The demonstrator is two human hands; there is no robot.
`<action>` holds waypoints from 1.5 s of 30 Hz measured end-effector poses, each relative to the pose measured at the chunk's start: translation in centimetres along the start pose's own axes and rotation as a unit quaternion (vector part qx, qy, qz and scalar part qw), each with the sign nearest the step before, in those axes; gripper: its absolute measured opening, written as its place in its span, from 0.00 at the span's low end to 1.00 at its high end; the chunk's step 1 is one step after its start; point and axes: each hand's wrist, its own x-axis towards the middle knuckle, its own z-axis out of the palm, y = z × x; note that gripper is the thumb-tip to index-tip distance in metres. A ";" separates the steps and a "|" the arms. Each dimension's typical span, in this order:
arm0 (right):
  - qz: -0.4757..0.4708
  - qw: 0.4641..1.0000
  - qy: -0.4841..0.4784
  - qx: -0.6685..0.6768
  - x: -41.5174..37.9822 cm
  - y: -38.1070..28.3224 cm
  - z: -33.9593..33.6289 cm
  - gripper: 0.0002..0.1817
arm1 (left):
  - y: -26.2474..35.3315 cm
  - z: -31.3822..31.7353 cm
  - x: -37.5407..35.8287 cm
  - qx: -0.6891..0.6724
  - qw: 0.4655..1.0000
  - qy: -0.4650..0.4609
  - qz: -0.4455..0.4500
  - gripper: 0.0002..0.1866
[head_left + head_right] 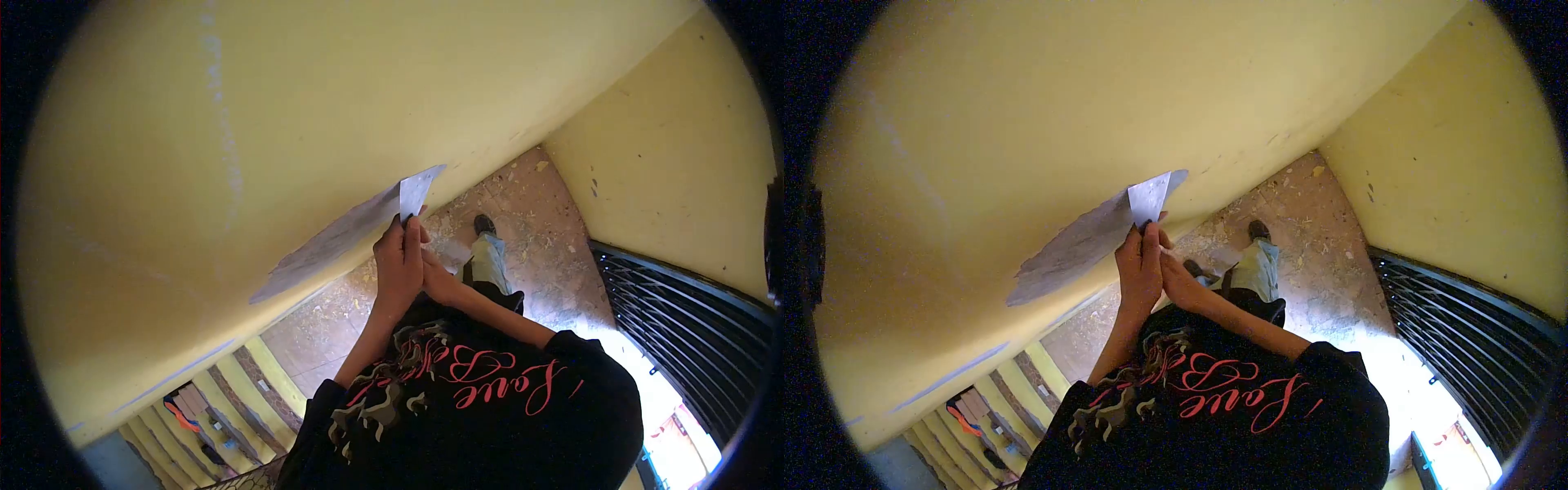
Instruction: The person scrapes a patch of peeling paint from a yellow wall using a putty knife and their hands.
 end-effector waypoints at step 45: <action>-0.211 0.773 -0.068 -0.594 0.5 -17.7 -13.4 0.16 | -0.9 13.2 -0.4 -0.237 0.937 0.258 -0.013 0.41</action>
